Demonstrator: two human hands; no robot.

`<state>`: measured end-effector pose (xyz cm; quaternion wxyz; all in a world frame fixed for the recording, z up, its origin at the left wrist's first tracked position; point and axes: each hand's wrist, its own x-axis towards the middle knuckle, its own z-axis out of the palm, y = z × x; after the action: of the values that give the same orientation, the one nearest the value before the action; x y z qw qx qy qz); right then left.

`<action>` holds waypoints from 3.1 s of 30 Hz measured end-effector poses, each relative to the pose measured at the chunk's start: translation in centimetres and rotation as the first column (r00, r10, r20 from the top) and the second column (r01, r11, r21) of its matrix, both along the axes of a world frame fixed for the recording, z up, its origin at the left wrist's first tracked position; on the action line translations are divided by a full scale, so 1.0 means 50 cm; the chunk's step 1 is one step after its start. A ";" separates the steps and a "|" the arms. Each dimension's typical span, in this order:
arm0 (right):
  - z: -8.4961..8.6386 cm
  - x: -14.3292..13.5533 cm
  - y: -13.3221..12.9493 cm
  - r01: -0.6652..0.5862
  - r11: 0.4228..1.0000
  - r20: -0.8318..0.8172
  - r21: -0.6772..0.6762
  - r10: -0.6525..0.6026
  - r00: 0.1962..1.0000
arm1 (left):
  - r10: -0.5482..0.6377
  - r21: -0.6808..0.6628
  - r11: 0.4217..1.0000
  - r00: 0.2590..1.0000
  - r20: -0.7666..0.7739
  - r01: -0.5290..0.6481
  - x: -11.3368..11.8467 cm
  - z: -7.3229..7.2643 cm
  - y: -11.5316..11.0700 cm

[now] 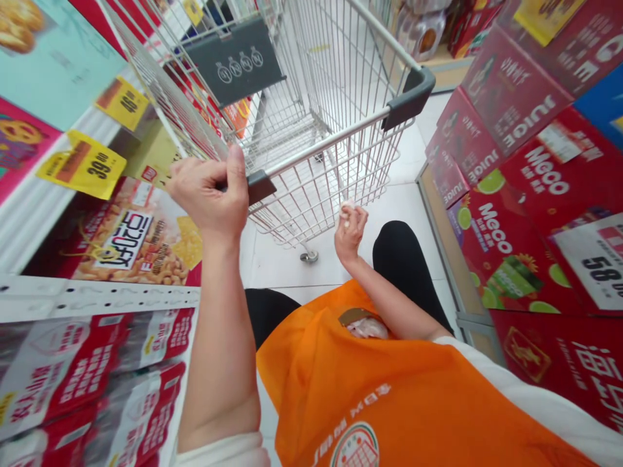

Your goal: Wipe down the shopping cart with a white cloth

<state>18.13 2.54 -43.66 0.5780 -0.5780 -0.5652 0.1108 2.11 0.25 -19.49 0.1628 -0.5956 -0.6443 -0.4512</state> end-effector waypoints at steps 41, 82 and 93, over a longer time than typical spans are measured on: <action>0.011 -0.112 -0.093 -0.458 0.886 0.399 0.067 0.397 0.826 | 0.014 -0.280 0.960 0.999 0.039 -0.003 0.070 -0.003 0.070; -0.037 -0.064 -0.077 -0.557 0.830 0.735 -0.032 0.397 0.550 | -0.146 -0.197 0.966 0.981 0.127 0.169 0.057 -0.014 0.061; -0.091 0.057 -0.002 -0.438 0.894 0.536 0.098 0.323 0.780 | -0.117 -0.166 0.978 0.990 0.082 0.130 0.037 -0.011 0.035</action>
<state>20.98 2.42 -48.19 0.4338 -0.3931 -0.8107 0.0080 3.95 2.00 -20.06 0.0597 -0.6296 -0.6478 -0.4247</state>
